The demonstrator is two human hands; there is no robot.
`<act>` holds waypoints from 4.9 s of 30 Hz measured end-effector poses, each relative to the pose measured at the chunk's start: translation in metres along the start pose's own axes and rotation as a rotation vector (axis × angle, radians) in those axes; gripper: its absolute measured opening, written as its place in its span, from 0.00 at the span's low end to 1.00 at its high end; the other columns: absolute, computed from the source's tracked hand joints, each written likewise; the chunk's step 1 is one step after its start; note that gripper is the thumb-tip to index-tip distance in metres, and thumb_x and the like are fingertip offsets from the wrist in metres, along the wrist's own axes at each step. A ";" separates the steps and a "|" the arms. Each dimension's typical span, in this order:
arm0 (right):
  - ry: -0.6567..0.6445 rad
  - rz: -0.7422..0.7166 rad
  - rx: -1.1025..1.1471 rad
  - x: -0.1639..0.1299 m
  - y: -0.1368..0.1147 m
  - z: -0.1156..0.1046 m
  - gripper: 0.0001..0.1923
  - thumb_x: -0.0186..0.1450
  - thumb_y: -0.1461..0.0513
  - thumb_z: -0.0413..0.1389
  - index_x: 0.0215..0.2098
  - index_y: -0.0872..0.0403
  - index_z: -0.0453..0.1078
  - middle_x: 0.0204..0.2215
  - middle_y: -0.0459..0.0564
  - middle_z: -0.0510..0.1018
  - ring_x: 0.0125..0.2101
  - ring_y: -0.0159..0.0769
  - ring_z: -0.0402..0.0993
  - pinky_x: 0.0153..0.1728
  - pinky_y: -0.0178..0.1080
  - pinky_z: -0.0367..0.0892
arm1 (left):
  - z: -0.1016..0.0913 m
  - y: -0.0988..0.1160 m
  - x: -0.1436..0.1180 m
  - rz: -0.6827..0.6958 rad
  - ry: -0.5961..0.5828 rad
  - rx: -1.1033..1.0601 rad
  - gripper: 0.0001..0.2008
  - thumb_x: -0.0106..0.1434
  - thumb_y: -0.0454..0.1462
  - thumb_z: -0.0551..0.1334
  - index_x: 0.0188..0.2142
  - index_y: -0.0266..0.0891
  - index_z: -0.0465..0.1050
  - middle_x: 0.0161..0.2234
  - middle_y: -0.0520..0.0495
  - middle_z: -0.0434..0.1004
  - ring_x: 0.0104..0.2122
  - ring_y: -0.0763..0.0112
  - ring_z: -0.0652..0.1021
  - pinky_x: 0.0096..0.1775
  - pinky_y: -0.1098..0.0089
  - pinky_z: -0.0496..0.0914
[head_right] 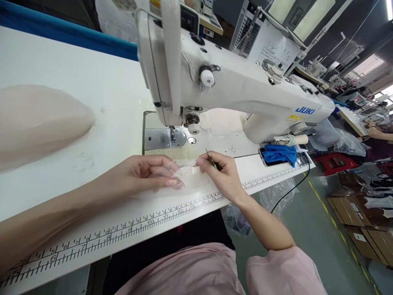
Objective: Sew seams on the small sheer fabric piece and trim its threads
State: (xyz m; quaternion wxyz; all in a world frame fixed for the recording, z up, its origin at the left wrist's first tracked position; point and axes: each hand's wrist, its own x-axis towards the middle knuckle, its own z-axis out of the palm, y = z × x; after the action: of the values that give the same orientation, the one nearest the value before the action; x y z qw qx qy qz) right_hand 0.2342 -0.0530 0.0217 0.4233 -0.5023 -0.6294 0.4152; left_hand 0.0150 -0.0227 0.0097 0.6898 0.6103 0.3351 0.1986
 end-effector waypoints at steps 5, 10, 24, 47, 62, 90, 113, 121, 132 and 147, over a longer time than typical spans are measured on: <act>-0.040 -0.022 -0.082 0.000 -0.006 0.011 0.16 0.62 0.51 0.58 0.24 0.53 0.69 0.20 0.42 0.66 0.22 0.27 0.57 0.25 0.35 0.57 | 0.003 -0.001 0.001 0.082 0.042 -0.011 0.14 0.61 0.47 0.64 0.39 0.40 0.74 0.35 0.46 0.82 0.32 0.69 0.79 0.28 0.73 0.68; -0.077 -0.051 -0.116 0.000 -0.008 0.016 0.11 0.62 0.54 0.60 0.28 0.53 0.71 0.23 0.42 0.70 0.24 0.28 0.62 0.26 0.34 0.59 | 0.002 -0.002 0.002 0.119 0.058 -0.007 0.12 0.62 0.45 0.63 0.35 0.38 0.75 0.28 0.49 0.81 0.23 0.76 0.72 0.25 0.74 0.65; -0.356 -0.649 -0.969 0.005 -0.024 -0.023 0.15 0.70 0.56 0.50 0.50 0.53 0.70 0.31 0.49 0.75 0.24 0.29 0.66 0.22 0.34 0.57 | 0.002 0.001 0.001 0.093 0.053 0.008 0.13 0.60 0.47 0.63 0.33 0.41 0.77 0.25 0.51 0.79 0.20 0.76 0.68 0.27 0.73 0.65; -0.447 -0.829 -1.145 0.012 -0.030 -0.023 0.17 0.72 0.56 0.46 0.45 0.57 0.72 0.25 0.45 0.72 0.21 0.26 0.62 0.20 0.35 0.49 | 0.002 -0.002 0.000 0.108 0.010 0.017 0.11 0.62 0.45 0.62 0.32 0.40 0.77 0.23 0.52 0.79 0.22 0.76 0.67 0.27 0.74 0.62; -0.483 -0.784 -1.086 0.014 -0.027 -0.023 0.17 0.72 0.56 0.48 0.46 0.57 0.72 0.26 0.44 0.72 0.21 0.26 0.64 0.19 0.35 0.50 | 0.001 -0.005 0.001 0.205 -0.016 0.066 0.10 0.63 0.43 0.60 0.32 0.41 0.76 0.22 0.52 0.78 0.21 0.76 0.69 0.25 0.74 0.64; -0.257 -0.301 -0.436 0.011 -0.023 -0.017 0.12 0.60 0.57 0.62 0.39 0.55 0.74 0.28 0.46 0.73 0.24 0.27 0.65 0.23 0.32 0.59 | 0.001 -0.004 0.002 0.131 -0.012 0.012 0.12 0.62 0.46 0.62 0.34 0.40 0.74 0.26 0.51 0.80 0.24 0.76 0.72 0.27 0.75 0.64; -0.143 -0.204 -0.230 0.004 -0.010 0.000 0.04 0.61 0.63 0.61 0.29 0.56 0.72 0.24 0.43 0.71 0.24 0.26 0.62 0.25 0.32 0.60 | 0.011 -0.004 0.000 0.289 0.132 0.068 0.06 0.61 0.39 0.64 0.35 0.39 0.73 0.26 0.52 0.79 0.27 0.74 0.78 0.30 0.74 0.71; 0.008 -0.782 -0.421 -0.008 0.000 0.012 0.12 0.60 0.73 0.52 0.36 0.54 0.71 0.25 0.46 0.74 0.25 0.29 0.70 0.24 0.32 0.66 | 0.020 -0.013 -0.009 0.682 0.497 0.705 0.04 0.62 0.33 0.58 0.30 0.42 0.69 0.27 0.54 0.79 0.25 0.75 0.77 0.28 0.73 0.69; 0.068 -0.790 -0.326 -0.010 0.008 0.014 0.13 0.58 0.74 0.53 0.36 0.53 0.72 0.27 0.46 0.76 0.26 0.29 0.72 0.23 0.32 0.67 | 0.019 -0.009 -0.009 0.995 0.537 0.909 0.09 0.60 0.25 0.58 0.33 0.42 0.67 0.28 0.52 0.81 0.27 0.73 0.80 0.27 0.75 0.70; 0.087 -0.768 -0.292 -0.010 0.008 0.017 0.07 0.62 0.70 0.55 0.35 0.53 0.72 0.27 0.46 0.76 0.26 0.29 0.71 0.25 0.32 0.68 | 0.018 -0.013 -0.007 0.968 0.590 0.926 0.10 0.61 0.27 0.60 0.34 0.43 0.63 0.28 0.54 0.80 0.26 0.74 0.80 0.27 0.74 0.72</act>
State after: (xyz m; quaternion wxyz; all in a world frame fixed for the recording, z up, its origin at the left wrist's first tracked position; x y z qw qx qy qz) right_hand 0.2218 -0.0637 0.0077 0.4980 -0.3029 -0.8048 0.1120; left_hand 0.0211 -0.0429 -0.0007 0.0770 0.8404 0.2494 0.4750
